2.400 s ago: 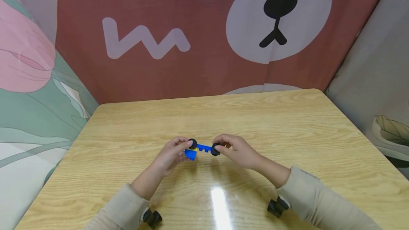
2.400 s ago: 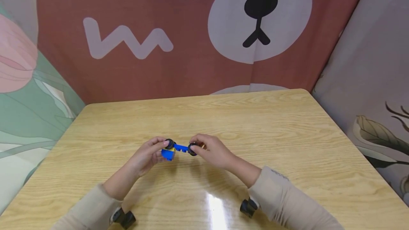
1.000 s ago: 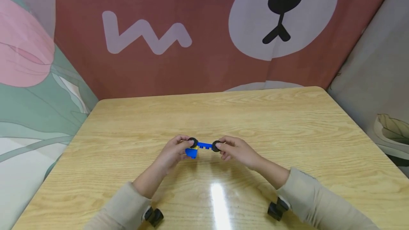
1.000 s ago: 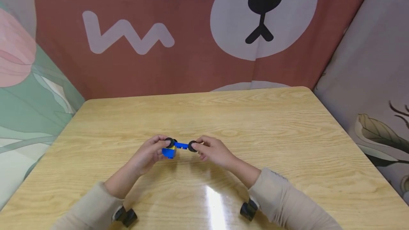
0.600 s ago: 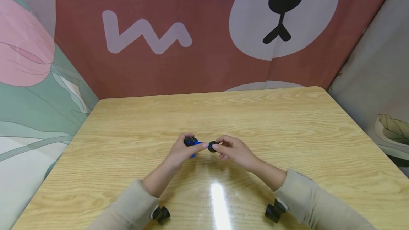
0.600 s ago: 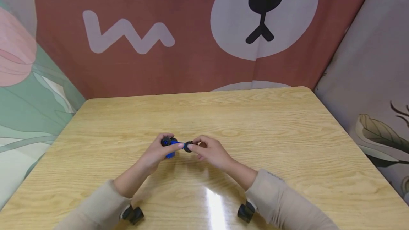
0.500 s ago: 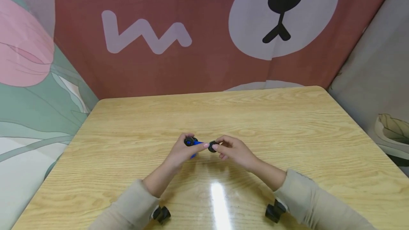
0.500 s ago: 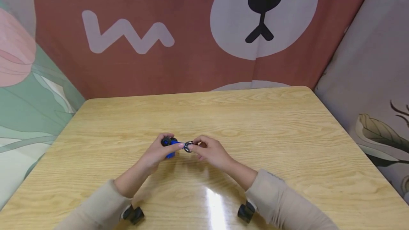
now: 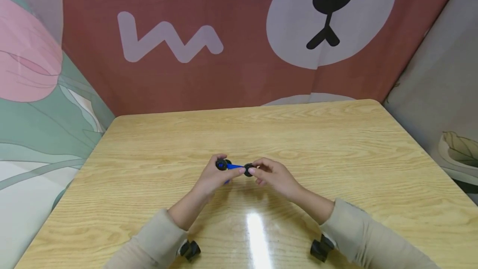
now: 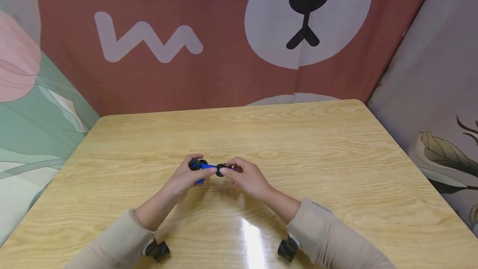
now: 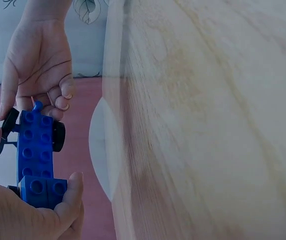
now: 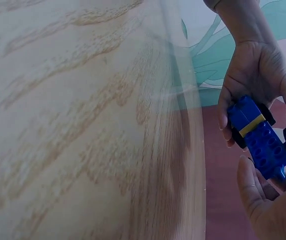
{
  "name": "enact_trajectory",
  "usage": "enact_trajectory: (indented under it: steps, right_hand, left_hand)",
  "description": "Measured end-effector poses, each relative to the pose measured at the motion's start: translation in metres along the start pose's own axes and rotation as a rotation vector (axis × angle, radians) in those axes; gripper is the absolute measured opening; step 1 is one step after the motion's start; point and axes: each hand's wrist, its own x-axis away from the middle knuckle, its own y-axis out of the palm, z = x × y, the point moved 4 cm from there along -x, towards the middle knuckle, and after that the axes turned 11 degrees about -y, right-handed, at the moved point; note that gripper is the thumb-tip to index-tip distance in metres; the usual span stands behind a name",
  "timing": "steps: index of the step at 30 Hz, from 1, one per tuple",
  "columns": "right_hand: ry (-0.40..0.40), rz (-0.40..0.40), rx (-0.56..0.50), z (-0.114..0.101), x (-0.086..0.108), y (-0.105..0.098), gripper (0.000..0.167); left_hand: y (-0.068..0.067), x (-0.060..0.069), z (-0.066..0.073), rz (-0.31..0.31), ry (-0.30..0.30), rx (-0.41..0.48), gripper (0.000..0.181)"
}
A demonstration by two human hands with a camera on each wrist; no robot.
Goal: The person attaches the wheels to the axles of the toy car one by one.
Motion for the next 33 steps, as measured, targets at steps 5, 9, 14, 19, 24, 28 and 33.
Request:
enact_trajectory:
  steps: [5,9,14,19,24,28,33]
  right_hand:
    - [-0.018,0.017,-0.006,0.0003,0.0002,0.0001,0.034]
    - [-0.043,0.02,-0.015,-0.0013,0.0004,0.0008,0.033]
    - [-0.033,0.036,-0.039,-0.0022,0.0008,0.0014,0.034]
    - [-0.009,0.064,-0.029,-0.0034,0.0009,0.0013,0.035]
    - [0.015,0.071,-0.046,-0.0051,0.0012,0.0018,0.036]
    - [0.024,0.076,-0.053,-0.0055,0.0015,0.0025,0.034]
    - [0.025,0.087,-0.054,-0.0043,0.0019,0.0027,0.03]
  left_hand:
    - [0.0,0.0006,0.0018,-0.003,0.016,0.012,0.08]
    - [0.0001,-0.0006,0.0014,-0.001,0.022,0.019,0.08]
    - [0.0005,-0.0019,-0.0003,-0.015,0.028,0.028,0.079]
    - [0.0009,-0.0011,-0.0014,-0.035,0.038,0.037,0.075]
    - [0.0008,-0.0002,-0.002,-0.02,0.051,0.017,0.07]
    - [0.0008,0.0002,-0.0018,0.003,0.051,0.003,0.072]
    - [0.0006,0.0013,-0.0002,0.027,0.053,-0.012,0.073]
